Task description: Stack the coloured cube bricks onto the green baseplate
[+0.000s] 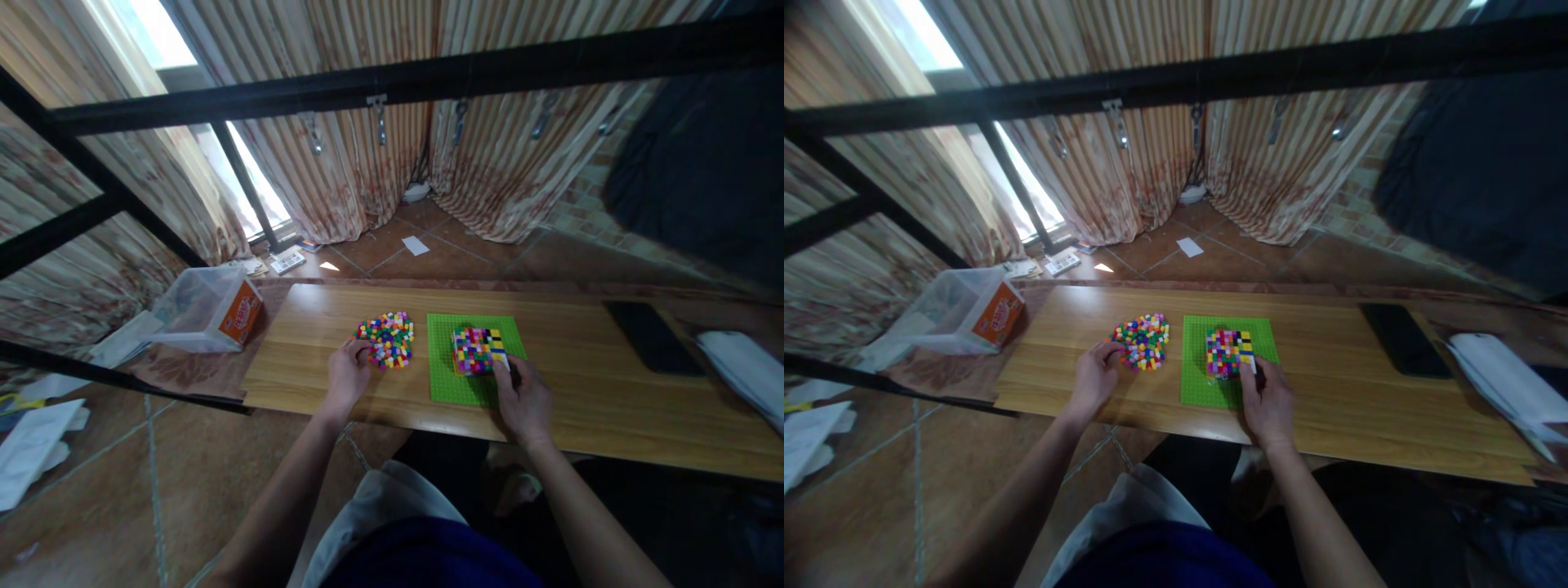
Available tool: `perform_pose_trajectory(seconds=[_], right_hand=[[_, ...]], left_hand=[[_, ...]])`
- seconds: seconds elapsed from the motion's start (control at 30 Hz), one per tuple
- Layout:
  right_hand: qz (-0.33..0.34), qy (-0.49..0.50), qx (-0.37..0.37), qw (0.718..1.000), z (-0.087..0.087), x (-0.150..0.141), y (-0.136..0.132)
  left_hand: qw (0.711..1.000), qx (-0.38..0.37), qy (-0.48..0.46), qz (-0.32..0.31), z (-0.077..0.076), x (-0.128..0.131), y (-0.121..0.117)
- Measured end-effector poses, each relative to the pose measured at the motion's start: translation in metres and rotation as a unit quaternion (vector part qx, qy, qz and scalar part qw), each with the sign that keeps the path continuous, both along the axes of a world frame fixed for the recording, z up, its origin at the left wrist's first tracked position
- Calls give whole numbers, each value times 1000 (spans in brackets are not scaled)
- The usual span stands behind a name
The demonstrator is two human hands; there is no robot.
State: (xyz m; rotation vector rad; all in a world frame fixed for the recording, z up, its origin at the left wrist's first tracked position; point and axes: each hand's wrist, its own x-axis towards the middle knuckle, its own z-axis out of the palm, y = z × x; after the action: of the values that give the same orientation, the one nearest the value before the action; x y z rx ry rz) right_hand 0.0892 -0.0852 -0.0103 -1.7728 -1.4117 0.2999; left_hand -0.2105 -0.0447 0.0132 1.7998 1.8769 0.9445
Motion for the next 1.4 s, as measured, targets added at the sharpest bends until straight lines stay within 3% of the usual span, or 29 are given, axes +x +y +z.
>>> perform_pose_trajectory(seconds=[0.17,0.43,0.63,0.9,1.0,1.17,1.4], right_hand=[[0,2,-1,1000,2,-1,-1],[3,3,3,1000,2,-1,0],[2,5,7,1000,0,-1,1],[12,9,26,1000,0,-1,2],[15,18,31,999,0,-2,2],[15,21,32,999,1,-3,2],[18,26,41,999,2,-3,3]], left_hand=[[999,-7,36,5,4,5,8],[983,-33,170,-60,15,5,21],[975,-45,208,-56,19,7,23],[997,-16,58,-39,23,14,20],[993,8,-44,-114,23,33,10],[970,0,-129,-204,18,80,-5],[967,3,-139,-213,14,118,-5]])
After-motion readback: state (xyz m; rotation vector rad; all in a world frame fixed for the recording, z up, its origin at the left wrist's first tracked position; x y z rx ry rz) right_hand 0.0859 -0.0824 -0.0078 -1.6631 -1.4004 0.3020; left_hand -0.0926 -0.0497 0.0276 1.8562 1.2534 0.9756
